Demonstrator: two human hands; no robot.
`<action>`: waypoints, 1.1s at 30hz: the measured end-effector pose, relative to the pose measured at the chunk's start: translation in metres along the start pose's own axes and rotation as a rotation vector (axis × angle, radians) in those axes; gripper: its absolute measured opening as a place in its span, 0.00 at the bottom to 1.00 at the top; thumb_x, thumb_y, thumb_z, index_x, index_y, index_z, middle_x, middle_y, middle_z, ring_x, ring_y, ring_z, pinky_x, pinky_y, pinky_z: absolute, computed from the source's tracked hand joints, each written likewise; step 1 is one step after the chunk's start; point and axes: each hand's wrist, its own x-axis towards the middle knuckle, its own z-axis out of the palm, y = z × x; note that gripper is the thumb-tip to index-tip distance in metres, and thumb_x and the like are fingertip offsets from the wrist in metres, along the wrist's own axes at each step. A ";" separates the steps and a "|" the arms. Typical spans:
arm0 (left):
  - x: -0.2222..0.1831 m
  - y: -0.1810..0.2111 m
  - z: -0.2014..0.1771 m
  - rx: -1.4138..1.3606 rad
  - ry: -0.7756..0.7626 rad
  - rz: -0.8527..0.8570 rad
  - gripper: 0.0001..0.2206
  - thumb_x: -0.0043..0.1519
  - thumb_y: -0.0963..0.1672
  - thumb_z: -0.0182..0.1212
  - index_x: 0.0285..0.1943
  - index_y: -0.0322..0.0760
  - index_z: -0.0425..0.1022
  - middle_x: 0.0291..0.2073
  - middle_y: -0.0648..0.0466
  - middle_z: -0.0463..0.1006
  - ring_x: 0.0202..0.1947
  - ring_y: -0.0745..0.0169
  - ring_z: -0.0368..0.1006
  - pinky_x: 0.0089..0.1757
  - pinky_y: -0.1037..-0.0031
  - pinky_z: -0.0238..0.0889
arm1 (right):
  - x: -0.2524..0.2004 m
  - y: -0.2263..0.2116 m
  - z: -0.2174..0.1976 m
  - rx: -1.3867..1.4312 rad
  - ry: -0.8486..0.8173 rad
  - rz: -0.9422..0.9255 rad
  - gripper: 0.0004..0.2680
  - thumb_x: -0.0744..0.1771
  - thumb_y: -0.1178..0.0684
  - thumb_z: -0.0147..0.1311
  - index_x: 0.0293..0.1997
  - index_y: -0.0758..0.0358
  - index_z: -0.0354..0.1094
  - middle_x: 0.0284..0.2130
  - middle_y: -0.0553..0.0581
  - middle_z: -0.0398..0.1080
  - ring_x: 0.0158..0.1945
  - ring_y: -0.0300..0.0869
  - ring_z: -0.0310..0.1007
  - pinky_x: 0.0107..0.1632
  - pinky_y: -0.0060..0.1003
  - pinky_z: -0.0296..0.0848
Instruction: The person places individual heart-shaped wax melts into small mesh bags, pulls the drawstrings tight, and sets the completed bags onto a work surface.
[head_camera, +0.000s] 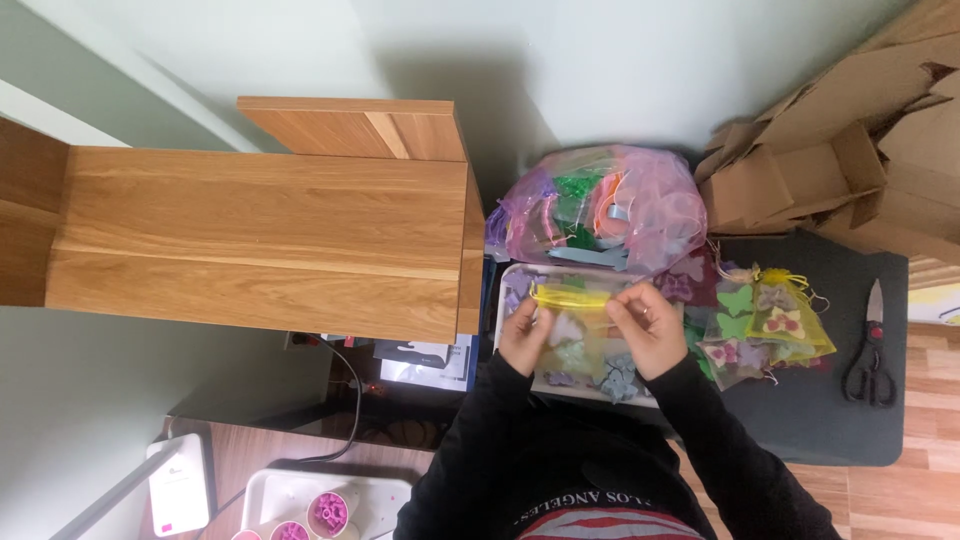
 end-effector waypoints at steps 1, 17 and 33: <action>-0.002 -0.042 -0.010 0.000 0.000 -0.001 0.16 0.71 0.47 0.57 0.62 0.34 0.74 0.50 0.58 0.80 0.51 0.75 0.73 0.52 0.83 0.66 | 0.000 0.002 -0.001 0.000 0.000 0.001 0.04 0.69 0.59 0.54 0.42 0.66 0.62 0.35 0.51 0.73 0.39 0.34 0.76 0.41 0.33 0.80; 0.005 0.009 0.013 -0.211 0.369 -0.096 0.17 0.74 0.48 0.51 0.48 0.31 0.82 0.25 0.60 0.75 0.23 0.79 0.59 0.28 0.85 0.51 | -0.007 -0.010 -0.004 0.298 -0.062 0.126 0.04 0.72 0.54 0.44 0.44 0.58 0.53 0.52 0.66 0.71 0.55 0.53 0.76 0.47 0.51 0.79; 0.026 0.019 0.050 -0.352 0.424 -0.031 0.17 0.75 0.49 0.42 0.39 0.35 0.67 0.31 0.43 0.81 0.34 0.59 0.80 0.36 0.73 0.74 | -0.023 -0.007 -0.026 0.757 0.094 0.037 0.04 0.75 0.49 0.36 0.47 0.54 0.54 0.54 0.69 0.71 0.67 0.62 0.65 0.54 0.68 0.70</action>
